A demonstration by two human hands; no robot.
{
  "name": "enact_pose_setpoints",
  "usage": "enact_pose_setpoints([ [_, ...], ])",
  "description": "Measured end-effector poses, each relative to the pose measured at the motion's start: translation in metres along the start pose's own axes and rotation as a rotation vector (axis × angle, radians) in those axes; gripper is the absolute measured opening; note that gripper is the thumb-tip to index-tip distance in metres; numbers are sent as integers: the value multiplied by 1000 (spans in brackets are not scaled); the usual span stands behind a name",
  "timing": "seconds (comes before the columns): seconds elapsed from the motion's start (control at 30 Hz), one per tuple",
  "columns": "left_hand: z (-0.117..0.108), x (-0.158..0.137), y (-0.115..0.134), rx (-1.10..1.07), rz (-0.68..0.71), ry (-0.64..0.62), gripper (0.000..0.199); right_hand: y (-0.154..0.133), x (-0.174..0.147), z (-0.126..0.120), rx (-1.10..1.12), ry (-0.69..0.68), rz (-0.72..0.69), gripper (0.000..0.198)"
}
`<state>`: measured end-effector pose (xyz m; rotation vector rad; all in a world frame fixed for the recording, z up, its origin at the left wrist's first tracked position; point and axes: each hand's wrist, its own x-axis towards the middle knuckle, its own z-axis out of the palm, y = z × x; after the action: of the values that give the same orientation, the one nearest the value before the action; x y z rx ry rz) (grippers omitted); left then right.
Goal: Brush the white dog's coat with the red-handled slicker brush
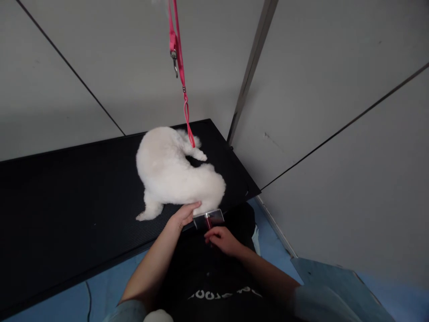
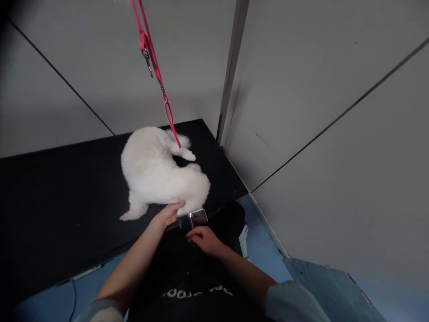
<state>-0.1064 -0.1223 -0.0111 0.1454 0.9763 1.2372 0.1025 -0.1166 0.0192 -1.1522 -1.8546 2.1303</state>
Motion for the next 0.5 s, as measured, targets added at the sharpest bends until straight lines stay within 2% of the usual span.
enact_pose_setpoints([
  [0.1, 2, 3, -3, -50, 73, -33, 37, 14, -29, 1, 50, -160, 209, 26],
  [0.17, 2, 4, -4, -72, 53, -44, 33, 8, -36, 3, 74, -181, 185, 26],
  [0.27, 1, 5, -4, -56, -87, -72, 24, -8, -25, 5, 122, 9, -15, 20],
  [0.33, -1, 5, -4, -50, -128, -72, 24, -13, -17, 7, 165, 80, -14, 18],
  [0.37, -1, 4, -5, -54, -119, -60, 24, -13, -17, 8, 187, 60, 35, 18],
  [0.43, -2, 4, -5, -66, -75, -25, 19, -11, -21, 8, 220, -67, 150, 22],
  [0.5, -3, 5, -4, -76, -60, -29, 14, -11, -25, 7, 236, -155, 158, 25],
])
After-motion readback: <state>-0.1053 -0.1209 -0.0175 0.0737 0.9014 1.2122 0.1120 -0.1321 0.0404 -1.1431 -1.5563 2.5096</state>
